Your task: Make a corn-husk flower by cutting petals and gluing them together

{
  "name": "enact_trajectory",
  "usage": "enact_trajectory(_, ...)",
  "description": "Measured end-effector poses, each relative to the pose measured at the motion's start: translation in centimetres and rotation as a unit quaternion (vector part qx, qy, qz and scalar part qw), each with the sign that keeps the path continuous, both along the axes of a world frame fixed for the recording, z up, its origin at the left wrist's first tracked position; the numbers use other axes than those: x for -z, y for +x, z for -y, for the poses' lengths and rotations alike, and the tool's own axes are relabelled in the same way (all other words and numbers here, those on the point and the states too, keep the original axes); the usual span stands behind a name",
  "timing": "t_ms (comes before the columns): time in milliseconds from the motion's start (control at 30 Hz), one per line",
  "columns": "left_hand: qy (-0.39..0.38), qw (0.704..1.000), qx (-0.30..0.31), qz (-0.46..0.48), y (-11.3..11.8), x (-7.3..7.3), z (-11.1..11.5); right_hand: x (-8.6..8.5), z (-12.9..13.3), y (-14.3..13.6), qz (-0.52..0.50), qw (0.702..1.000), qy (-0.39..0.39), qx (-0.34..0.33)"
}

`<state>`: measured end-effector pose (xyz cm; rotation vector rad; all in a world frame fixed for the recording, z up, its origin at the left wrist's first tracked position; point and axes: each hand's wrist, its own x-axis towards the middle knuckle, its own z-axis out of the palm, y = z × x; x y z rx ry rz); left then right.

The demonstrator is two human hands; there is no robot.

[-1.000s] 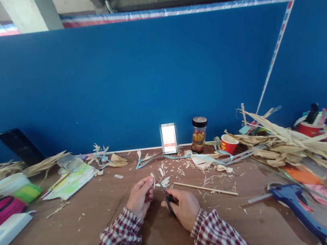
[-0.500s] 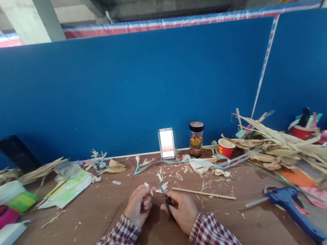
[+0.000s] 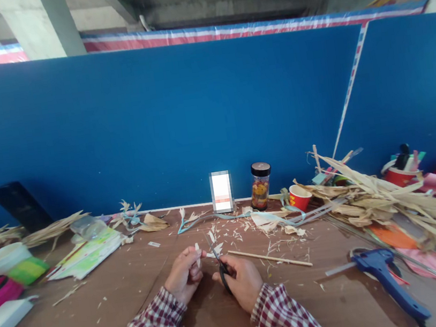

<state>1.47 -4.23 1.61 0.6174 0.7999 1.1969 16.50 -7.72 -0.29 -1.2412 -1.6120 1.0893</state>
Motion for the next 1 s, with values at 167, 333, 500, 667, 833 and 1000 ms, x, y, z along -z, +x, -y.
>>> enact_trajectory(167, -0.007, 1.000, -0.005, 0.006, 0.06, 0.31, -0.13, -0.17, -0.10, -0.09, -0.009, 1.000, -0.005, 0.005)
enact_trajectory(333, -0.026, 0.999, -0.023, 0.012, -0.02, 0.50, -0.38, -0.20, -0.11, -0.08, -0.006, 1.000, 0.002, 0.007)
enact_trajectory(500, -0.030, 0.999, -0.038, 0.022, -0.08, 0.19, -0.34, -0.11, -0.08, -0.08, 0.019, 1.000, 0.014, 0.011)
enact_trajectory(667, -0.026, 0.998, -0.048, 0.016, 0.03, -0.05, -0.39, -0.32, 0.06, -0.08, 0.060, 0.997, 0.039, 0.010)
enact_trajectory(833, -0.024, 0.997, -0.069, -0.006, 0.10, -0.01, -0.30, -0.61, 0.27, -0.08, 0.084, 0.996, 0.041, -0.001)
enact_trajectory(1000, -0.018, 0.995, -0.092, -0.024, 0.14, 0.02, -0.27, -0.95, 0.46, -0.06, 0.111, 0.992, 0.051, 0.007)
